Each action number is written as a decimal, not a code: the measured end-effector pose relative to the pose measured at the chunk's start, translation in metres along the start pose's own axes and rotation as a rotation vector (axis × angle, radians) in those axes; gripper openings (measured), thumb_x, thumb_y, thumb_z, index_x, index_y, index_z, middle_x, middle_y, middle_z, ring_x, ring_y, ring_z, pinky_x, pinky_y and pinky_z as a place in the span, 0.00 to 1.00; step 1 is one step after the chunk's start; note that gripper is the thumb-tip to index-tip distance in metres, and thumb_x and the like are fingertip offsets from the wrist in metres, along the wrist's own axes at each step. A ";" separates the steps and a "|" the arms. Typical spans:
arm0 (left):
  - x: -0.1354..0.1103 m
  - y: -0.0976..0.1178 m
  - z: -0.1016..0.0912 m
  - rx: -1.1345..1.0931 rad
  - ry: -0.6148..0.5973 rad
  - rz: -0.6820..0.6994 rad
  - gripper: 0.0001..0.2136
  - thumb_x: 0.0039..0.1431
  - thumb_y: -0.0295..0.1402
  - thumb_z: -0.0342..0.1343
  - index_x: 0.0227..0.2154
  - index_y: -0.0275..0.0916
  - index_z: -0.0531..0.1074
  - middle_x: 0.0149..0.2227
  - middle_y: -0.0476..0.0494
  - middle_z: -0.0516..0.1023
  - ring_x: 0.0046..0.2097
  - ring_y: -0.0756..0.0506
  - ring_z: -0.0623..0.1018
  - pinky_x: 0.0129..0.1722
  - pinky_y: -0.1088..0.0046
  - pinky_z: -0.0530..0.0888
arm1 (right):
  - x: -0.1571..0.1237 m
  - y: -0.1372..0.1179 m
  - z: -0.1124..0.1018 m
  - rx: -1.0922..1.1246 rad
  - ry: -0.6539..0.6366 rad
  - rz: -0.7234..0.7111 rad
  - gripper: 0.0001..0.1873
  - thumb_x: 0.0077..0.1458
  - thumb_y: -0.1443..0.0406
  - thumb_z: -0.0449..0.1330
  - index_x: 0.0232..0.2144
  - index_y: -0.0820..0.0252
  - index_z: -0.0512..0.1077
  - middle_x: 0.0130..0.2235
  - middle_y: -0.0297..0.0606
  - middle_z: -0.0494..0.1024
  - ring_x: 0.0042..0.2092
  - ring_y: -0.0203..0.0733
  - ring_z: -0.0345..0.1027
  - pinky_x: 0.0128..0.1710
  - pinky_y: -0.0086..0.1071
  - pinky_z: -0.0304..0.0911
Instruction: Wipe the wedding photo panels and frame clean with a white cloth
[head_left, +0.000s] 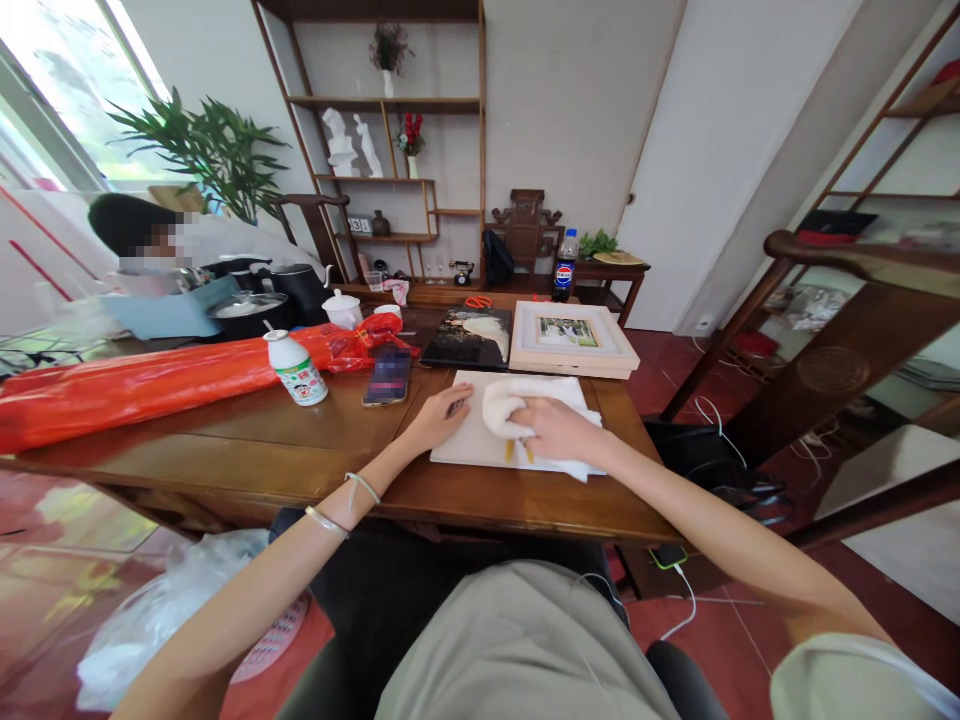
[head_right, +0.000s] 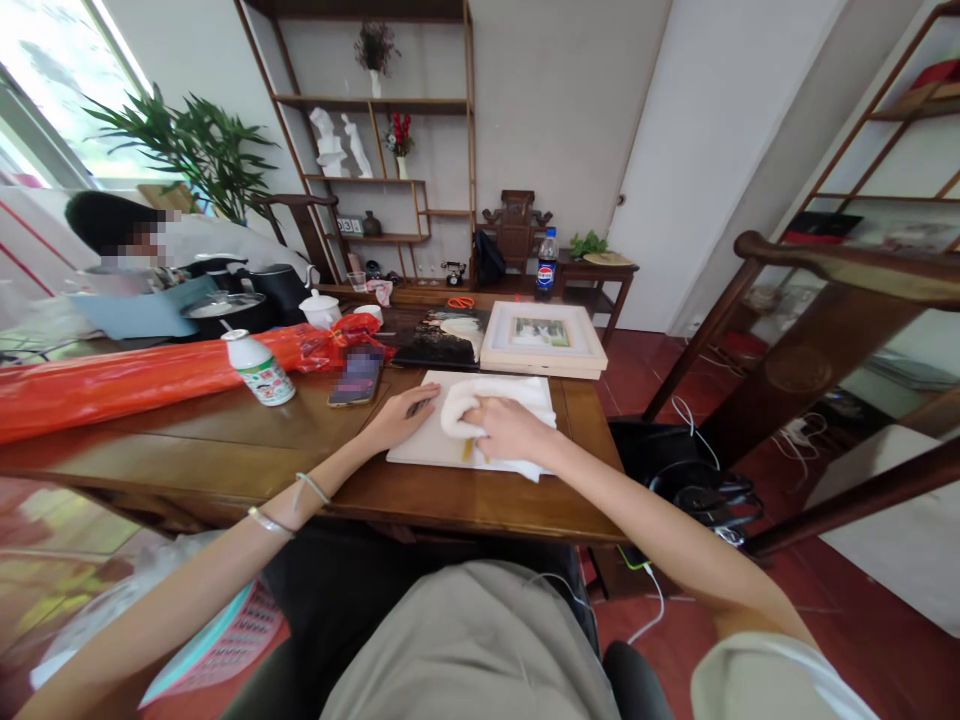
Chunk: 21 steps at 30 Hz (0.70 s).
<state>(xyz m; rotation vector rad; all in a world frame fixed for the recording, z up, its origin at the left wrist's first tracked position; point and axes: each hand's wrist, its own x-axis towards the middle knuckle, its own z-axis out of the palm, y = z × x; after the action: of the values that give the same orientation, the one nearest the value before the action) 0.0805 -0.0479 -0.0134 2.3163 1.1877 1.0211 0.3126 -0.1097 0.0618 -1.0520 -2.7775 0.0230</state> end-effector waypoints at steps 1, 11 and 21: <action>0.000 -0.001 0.000 0.004 -0.002 0.000 0.19 0.57 0.39 0.47 0.48 0.35 0.70 0.54 0.38 0.70 0.57 0.42 0.68 0.58 0.62 0.61 | 0.007 0.009 0.000 -0.013 0.006 0.030 0.19 0.43 0.73 0.52 0.39 0.61 0.71 0.41 0.44 0.73 0.42 0.47 0.66 0.39 0.35 0.61; 0.000 0.001 0.000 0.000 0.001 0.005 0.18 0.57 0.38 0.48 0.47 0.35 0.71 0.53 0.39 0.70 0.56 0.41 0.68 0.58 0.63 0.62 | 0.015 -0.010 0.017 -0.123 0.028 -0.044 0.11 0.43 0.71 0.54 0.32 0.65 0.73 0.46 0.50 0.72 0.51 0.53 0.61 0.49 0.42 0.56; -0.001 0.003 -0.001 -0.008 0.005 0.005 0.17 0.57 0.36 0.48 0.47 0.36 0.71 0.53 0.41 0.71 0.56 0.42 0.68 0.58 0.63 0.62 | 0.000 -0.021 0.012 -0.037 0.004 -0.073 0.11 0.44 0.69 0.54 0.33 0.61 0.72 0.41 0.45 0.74 0.43 0.48 0.67 0.40 0.36 0.62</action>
<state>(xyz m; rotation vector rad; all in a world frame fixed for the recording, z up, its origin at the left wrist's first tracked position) 0.0814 -0.0500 -0.0117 2.3123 1.1783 1.0327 0.2972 -0.1251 0.0517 -0.9569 -2.8214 -0.0398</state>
